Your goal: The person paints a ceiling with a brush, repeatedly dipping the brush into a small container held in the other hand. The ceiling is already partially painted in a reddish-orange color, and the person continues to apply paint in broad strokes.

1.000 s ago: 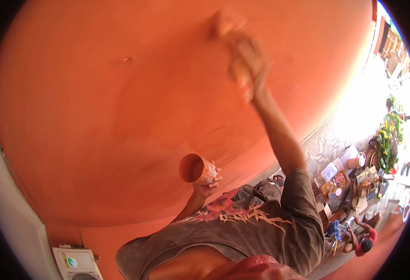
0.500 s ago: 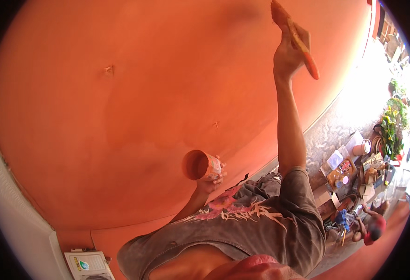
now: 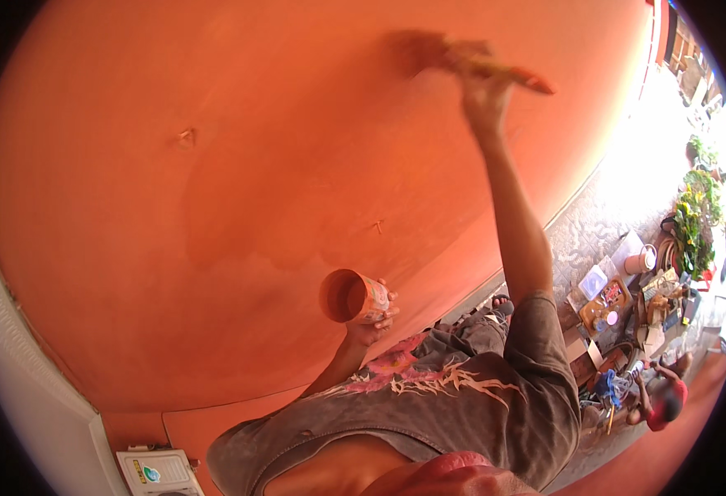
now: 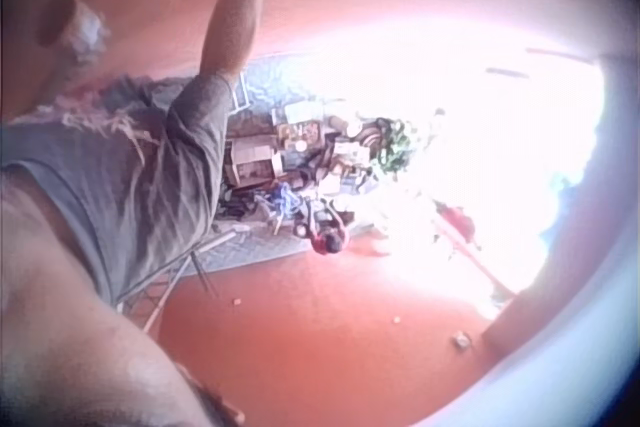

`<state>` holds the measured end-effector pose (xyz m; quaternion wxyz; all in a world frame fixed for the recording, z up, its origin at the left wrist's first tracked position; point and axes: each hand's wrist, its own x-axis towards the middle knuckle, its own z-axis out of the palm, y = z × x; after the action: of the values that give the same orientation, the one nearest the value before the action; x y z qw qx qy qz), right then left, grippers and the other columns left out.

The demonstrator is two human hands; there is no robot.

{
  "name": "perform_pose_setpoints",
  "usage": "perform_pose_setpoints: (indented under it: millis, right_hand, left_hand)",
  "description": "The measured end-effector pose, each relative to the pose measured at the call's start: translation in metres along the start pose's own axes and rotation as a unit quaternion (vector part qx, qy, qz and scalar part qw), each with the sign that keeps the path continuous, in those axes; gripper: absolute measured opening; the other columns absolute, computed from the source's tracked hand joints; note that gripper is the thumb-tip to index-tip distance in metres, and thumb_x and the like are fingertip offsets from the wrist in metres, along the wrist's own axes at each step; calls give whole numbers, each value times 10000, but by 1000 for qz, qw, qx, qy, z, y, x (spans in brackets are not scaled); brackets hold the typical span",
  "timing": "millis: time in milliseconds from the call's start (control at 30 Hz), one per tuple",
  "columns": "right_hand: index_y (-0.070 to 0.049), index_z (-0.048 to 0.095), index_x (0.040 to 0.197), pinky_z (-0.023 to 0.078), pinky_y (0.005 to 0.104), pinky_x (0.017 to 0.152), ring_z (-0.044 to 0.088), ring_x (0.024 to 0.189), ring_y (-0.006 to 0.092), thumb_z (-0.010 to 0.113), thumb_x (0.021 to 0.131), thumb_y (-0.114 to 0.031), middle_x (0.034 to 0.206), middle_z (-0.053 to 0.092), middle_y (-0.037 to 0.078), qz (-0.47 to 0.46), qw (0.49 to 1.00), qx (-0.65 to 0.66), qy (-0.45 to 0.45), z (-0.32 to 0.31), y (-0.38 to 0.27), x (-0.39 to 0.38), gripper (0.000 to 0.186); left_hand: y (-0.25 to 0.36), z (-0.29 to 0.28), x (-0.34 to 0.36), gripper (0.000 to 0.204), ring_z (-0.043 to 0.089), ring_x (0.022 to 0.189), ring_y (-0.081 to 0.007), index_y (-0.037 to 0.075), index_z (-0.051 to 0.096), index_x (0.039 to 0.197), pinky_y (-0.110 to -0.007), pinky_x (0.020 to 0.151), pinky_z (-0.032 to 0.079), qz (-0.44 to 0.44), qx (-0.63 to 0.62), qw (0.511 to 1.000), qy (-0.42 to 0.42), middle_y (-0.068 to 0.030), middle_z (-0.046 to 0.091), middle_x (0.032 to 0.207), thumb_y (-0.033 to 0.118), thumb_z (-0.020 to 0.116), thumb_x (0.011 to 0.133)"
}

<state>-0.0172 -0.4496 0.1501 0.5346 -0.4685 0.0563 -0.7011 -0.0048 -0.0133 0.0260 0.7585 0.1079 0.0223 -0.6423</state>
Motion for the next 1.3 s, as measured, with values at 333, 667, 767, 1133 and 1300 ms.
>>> perform_pose_setpoints:
  millis: [333, 667, 767, 1133, 1300]
  right_hand:
    - [-93, 733, 941, 519, 447, 736, 665, 825, 320, 641, 810, -12, 920, 696, 78, -295, 885, -359, -28, -5, 20, -24, 180]
    - [17, 699, 974, 540, 322, 770, 678, 799, 188, 606, 953, -70, 907, 728, 110, -6, 997, -13, 73, -36, 26, 40, 129]
    - [36, 691, 992, 533, 328, 831, 668, 886, 177, 635, 971, -111, 967, 707, 75, -28, 961, -133, 241, -71, 39, 82, 159]
    - [-12, 720, 1000, 549, 386, 809, 654, 878, 239, 697, 909, -135, 955, 687, 104, -121, 969, -109, -185, -15, -21, -78, 155]
    - [-3, 725, 1043, 538, 369, 876, 636, 1013, 205, 593, 999, -136, 953, 693, 78, 53, 997, 51, 7, -58, 51, 4, 193]
  left_hand:
    - [6, -13, -3, 571, 559, 970, -316, 134, 485, 1407, -320, 652, 554, -7, -12, 1000, 10, -144, 474, 1210, 357, 668, 915]
    - [11, -3, 3, 559, 563, 970, -325, 126, 482, 1409, -327, 655, 555, -35, -4, 999, -2, -154, 476, 1215, 351, 654, 927]
    - [11, -2, 2, 557, 566, 975, -330, 129, 480, 1412, -330, 652, 556, -33, -2, 999, -1, -156, 476, 1212, 356, 648, 932]
    - [6, -6, 0, 580, 565, 980, -334, 137, 482, 1410, -336, 653, 558, -39, -27, 999, 25, -144, 477, 1200, 381, 665, 917]
    - [9, 0, 6, 589, 564, 976, -320, 136, 483, 1410, -329, 652, 559, -62, -7, 998, 18, -142, 475, 1194, 372, 678, 907]
